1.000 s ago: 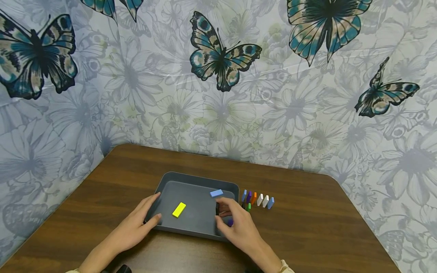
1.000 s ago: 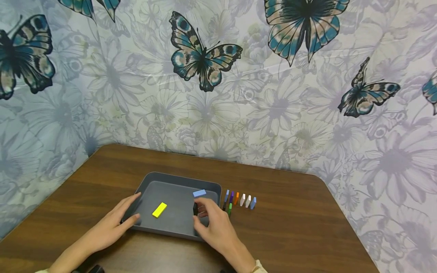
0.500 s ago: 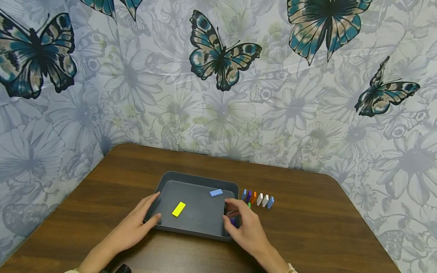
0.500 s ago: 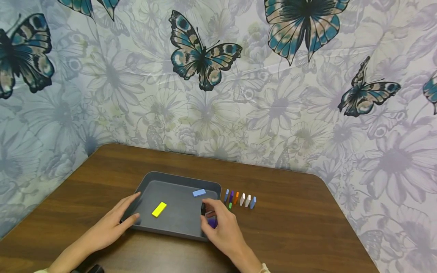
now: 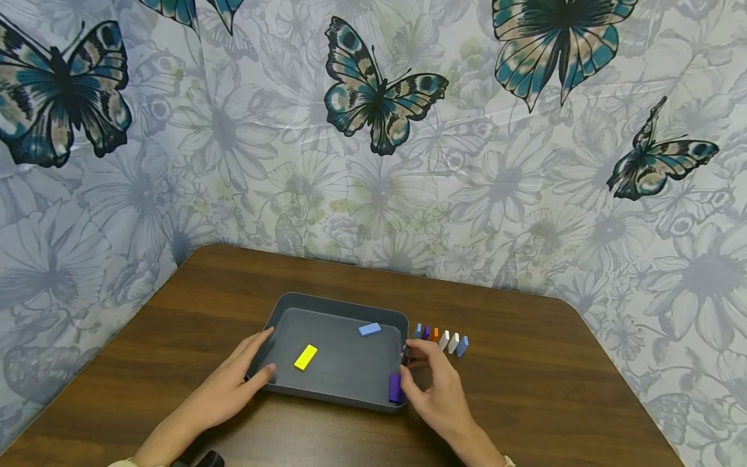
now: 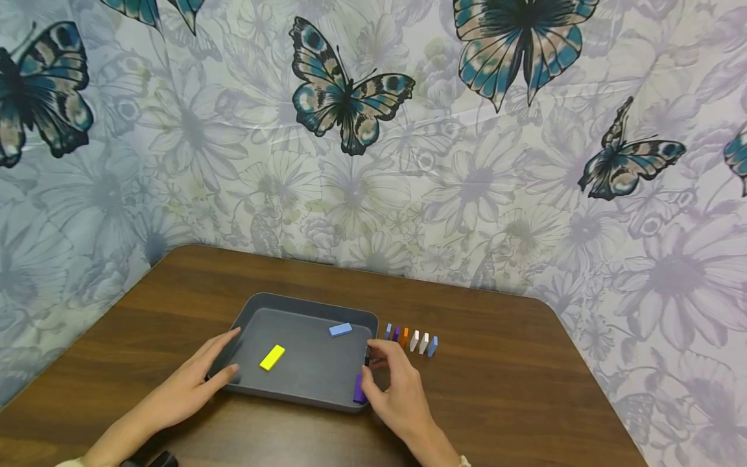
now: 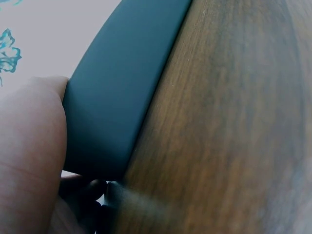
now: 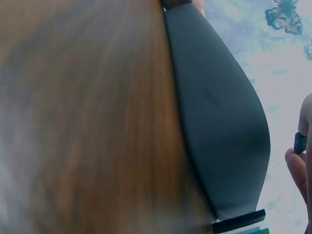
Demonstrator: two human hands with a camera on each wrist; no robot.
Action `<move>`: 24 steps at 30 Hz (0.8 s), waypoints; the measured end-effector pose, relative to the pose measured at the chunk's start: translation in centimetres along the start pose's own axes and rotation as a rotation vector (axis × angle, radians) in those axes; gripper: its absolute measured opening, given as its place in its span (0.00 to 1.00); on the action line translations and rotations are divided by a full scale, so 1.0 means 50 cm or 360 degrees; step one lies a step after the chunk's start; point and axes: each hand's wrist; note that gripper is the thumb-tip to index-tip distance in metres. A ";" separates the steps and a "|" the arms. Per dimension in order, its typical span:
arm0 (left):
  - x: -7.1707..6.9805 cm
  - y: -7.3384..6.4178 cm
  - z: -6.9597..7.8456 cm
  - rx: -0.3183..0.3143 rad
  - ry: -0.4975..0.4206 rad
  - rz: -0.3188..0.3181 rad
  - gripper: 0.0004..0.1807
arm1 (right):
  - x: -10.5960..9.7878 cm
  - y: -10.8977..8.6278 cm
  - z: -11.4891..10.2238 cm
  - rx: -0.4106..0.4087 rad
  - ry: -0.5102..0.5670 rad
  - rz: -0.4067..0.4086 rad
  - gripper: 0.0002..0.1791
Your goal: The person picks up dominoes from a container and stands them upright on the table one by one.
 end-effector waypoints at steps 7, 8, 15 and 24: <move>0.001 0.001 -0.001 0.0016 0.0008 0.0019 0.37 | -0.015 -0.005 0.008 -0.0018 -0.0082 0.0023 0.28; 0.000 0.001 -0.001 0.0024 0.0000 0.0019 0.37 | -0.017 -0.005 0.009 -0.0014 -0.0088 0.0028 0.28; 0.000 0.001 -0.001 0.0032 -0.0022 0.0003 0.36 | -0.026 -0.008 0.016 0.0007 -0.0126 0.0091 0.27; 0.000 0.001 -0.003 0.0026 -0.0017 -0.0003 0.37 | -0.039 -0.014 0.030 0.0038 -0.0161 0.0160 0.26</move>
Point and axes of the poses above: each hand's wrist, its own y-axis towards the middle knuckle, its own x-axis out of the palm, z = x × y, and after that the axes turned 8 degrees about -x, right-handed
